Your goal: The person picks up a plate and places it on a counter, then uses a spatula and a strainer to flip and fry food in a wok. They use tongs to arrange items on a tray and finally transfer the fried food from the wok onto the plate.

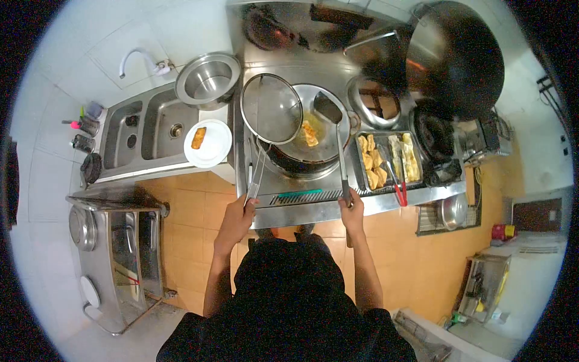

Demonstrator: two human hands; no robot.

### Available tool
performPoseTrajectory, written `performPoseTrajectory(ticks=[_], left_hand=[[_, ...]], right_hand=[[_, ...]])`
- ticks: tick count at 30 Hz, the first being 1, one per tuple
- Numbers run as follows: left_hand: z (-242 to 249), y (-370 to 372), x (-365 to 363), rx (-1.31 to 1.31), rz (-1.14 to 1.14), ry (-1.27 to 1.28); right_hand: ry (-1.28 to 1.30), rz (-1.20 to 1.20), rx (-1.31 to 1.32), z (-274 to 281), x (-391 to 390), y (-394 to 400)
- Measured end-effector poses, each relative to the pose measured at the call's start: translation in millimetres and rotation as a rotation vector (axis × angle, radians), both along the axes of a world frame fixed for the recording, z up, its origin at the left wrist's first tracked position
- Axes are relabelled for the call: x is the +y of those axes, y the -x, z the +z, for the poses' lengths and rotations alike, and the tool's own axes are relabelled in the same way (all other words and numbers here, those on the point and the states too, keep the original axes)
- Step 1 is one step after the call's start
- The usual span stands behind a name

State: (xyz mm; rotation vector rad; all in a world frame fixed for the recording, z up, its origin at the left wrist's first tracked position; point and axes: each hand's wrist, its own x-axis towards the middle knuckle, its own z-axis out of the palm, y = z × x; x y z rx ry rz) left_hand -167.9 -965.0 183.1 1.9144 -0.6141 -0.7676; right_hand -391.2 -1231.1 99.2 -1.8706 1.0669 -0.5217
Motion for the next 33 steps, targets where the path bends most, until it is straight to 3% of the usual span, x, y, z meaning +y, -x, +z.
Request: performPoseTrajectory(ticks=[6, 8, 12, 14, 18, 20, 22, 27, 33], left_hand=[[-12, 7, -9, 0.021, -0.084, 0.001], [-19, 8, -20, -0.052, -0.119, 0.035], [-33, 20, -45, -0.039, -0.103, 0.03], [-34, 32, -55, -0.183, -0.071, 0.046], [-31, 58, -61, -0.391, -0.011, -0.056], [-32, 69, -59, -0.36, -0.017, -0.114], [-41, 80, -55, -0.517, 0.102, 0.023], [-75, 85, -30, -0.583, 0.138, -0.141], [-98, 87, -25, -0.597, 0.134, -0.182]], right_hand=[[-0.148, -0.135, -0.113, 27, 36, 13], [-0.343, -0.112, -0.083, 54, 49, 7], [-0.387, 0.044, -0.16, 58, 46, 2], [-0.119, 0.125, -0.127, 29, 30, 8], [-0.239, 0.025, -0.234, 58, 20, 11], [-0.147, 0.039, -0.346, 43, 8, 22], [-0.064, 0.01, -0.401, 35, -2, 35], [-0.261, -0.016, -0.4, 35, -25, 64], [-0.303, 0.002, -0.403, 25, -45, 84]])
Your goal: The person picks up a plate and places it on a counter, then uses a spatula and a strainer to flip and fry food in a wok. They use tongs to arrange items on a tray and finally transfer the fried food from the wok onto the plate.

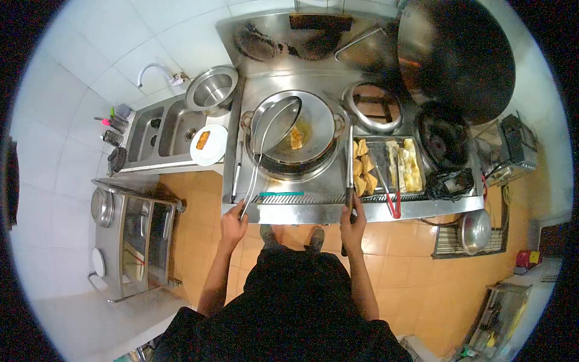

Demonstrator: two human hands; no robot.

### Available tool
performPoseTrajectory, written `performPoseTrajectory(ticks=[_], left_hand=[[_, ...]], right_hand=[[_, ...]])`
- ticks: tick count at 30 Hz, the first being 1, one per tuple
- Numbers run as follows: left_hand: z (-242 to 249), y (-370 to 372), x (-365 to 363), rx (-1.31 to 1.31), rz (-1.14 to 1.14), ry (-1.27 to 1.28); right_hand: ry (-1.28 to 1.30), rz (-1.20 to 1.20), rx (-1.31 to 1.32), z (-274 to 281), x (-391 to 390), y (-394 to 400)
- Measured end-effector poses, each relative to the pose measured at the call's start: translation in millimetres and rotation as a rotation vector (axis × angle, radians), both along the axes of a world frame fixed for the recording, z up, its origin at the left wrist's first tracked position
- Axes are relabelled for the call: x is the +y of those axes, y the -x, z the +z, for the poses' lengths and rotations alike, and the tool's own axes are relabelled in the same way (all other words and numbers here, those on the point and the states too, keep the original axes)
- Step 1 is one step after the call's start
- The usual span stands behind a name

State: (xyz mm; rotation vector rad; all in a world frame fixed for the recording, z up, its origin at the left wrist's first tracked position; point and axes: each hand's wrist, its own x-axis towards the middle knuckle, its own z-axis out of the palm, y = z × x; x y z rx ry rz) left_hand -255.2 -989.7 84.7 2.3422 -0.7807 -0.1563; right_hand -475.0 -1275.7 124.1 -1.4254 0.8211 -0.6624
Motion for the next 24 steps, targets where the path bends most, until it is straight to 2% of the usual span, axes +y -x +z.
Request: performPoseTrajectory(ticks=[5, 7, 11, 13, 15, 19, 21, 24], left_hand=[[-34, -10, 13, -0.055, -0.01, -0.038], [-32, -17, 15, -0.085, -0.022, -0.068], [-40, -29, 26, -0.179, -0.048, -0.149], [-41, -32, 32, -0.195, -0.055, -0.164], [-43, -36, 37, -0.055, -0.056, -0.134], [-45, -37, 37, -0.147, -0.065, -0.111], [-44, -37, 32, -0.06, -0.052, -0.153], [-42, -35, 26, -0.066, -0.053, -0.166]], right_hand=[[-0.029, 0.062, 0.06, -10, -23, 16], [0.153, 0.1, 0.092, -22, -29, 16], [0.163, 0.134, 0.109, -35, -41, 16], [0.53, 0.12, 0.058, -39, -49, 11], [0.554, 0.139, 0.123, -31, -54, 18], [0.7, 0.139, 0.245, -25, -62, 23], [0.685, 0.146, 0.297, -21, -64, 28], [0.665, 0.156, 0.32, -17, -66, 31]])
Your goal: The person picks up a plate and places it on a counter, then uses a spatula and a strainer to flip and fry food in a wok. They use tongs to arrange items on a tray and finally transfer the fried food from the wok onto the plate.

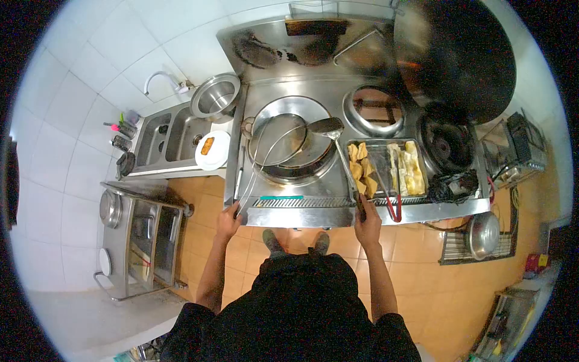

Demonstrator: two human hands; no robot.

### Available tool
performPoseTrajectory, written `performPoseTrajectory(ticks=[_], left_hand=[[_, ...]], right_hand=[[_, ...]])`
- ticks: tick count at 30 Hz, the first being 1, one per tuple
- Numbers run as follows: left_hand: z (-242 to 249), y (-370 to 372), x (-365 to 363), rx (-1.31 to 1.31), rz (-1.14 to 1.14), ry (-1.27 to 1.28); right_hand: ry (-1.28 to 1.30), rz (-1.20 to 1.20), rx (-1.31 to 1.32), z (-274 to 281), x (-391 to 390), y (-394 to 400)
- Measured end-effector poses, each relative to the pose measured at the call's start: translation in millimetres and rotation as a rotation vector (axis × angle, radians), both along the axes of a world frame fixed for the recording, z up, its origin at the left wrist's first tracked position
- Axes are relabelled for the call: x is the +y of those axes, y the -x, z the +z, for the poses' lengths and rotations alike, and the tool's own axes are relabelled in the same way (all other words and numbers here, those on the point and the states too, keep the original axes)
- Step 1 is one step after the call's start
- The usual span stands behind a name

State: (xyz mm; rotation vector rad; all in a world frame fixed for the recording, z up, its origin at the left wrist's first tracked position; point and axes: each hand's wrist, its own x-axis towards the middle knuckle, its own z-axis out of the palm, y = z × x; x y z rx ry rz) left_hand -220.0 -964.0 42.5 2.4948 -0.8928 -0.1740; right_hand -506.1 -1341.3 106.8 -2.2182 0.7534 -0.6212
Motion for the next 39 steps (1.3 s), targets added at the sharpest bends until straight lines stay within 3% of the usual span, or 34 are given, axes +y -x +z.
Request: performPoseTrajectory(ticks=[28, 30, 32, 39], left_hand=[[-19, -3, 8, -0.118, -0.04, 0.039], [-15, 0, 8, -0.053, 0.032, -0.143], [-12, 3, 7, -0.027, 0.052, -0.169], [-27, 9, 18, -0.019, 0.174, -0.16]], right_hand=[[0.1, 0.107, 0.263, -18, -19, 17], [0.111, 0.098, 0.334, -23, -24, 19], [0.273, 0.116, 0.382, -29, -29, 20], [0.255, 0.112, 0.417, -52, -31, 23]])
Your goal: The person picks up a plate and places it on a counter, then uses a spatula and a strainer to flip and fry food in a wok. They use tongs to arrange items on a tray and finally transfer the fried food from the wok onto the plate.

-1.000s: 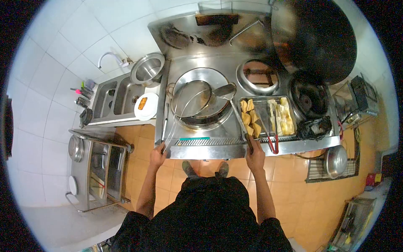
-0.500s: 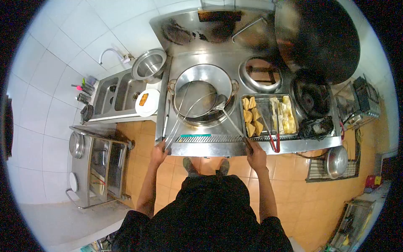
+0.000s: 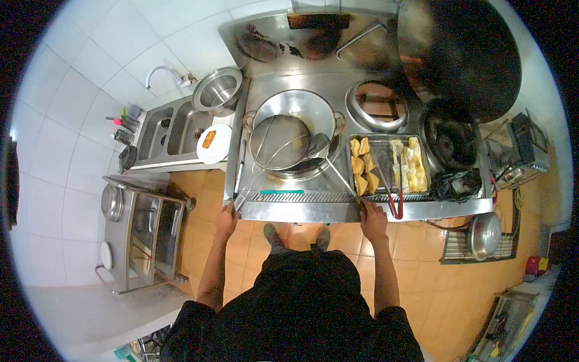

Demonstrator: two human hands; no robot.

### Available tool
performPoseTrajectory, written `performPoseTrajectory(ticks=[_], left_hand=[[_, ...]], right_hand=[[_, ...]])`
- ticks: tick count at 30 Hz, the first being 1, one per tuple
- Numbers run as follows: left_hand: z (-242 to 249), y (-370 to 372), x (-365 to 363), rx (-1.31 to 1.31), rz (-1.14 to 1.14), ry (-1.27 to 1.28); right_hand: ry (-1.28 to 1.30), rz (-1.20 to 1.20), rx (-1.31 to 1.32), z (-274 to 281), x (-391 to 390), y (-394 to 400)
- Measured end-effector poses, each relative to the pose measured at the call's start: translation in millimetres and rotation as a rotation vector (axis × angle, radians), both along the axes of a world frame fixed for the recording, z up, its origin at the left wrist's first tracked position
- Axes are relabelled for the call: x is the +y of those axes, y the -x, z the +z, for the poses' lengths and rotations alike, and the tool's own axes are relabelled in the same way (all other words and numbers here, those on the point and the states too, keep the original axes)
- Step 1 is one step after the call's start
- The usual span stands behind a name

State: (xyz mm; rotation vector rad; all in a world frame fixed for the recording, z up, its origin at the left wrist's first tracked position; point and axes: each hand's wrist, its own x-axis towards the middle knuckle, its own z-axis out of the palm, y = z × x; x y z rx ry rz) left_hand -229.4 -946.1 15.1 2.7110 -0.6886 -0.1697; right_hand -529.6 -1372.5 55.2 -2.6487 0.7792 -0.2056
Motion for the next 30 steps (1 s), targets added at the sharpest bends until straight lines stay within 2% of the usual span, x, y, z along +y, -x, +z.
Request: performPoseTrajectory(ticks=[2, 6, 8, 10, 12, 17, 20, 24, 26, 30], left_hand=[[-4, 0, 3, 0.022, 0.016, 0.038], [-2, 2, 7, 0.055, 0.072, 0.116], [6, 0, 7, 0.074, 0.061, 0.118], [7, -2, 10, 0.089, 0.059, 0.121], [3, -6, 13, 0.005, 0.043, 0.085], [-4, -7, 14, -0.115, 0.028, 0.064], [10, -3, 7, -0.111, 0.053, 0.075], [-3, -8, 13, -0.172, 0.061, 0.088], [-5, -10, 13, -0.153, 0.08, 0.084], [-6, -11, 16, -0.187, 0.078, 0.066]], right_hand=[[-0.098, -0.033, -0.177, -18, -3, 1], [-0.211, -0.091, -0.257, -8, 2, -3], [-0.096, -0.112, -0.234, -12, -1, -7], [-0.109, -0.113, -0.213, -3, -8, -12], [-0.032, -0.157, -0.106, 4, -15, -19], [0.05, -0.192, -0.078, 14, -27, -34], [0.196, -0.156, -0.149, -11, -36, -33], [0.201, -0.156, -0.088, -9, -18, -27], [0.05, -0.219, 0.016, -9, -8, -26], [-0.082, -0.195, -0.053, -24, 5, -20]])
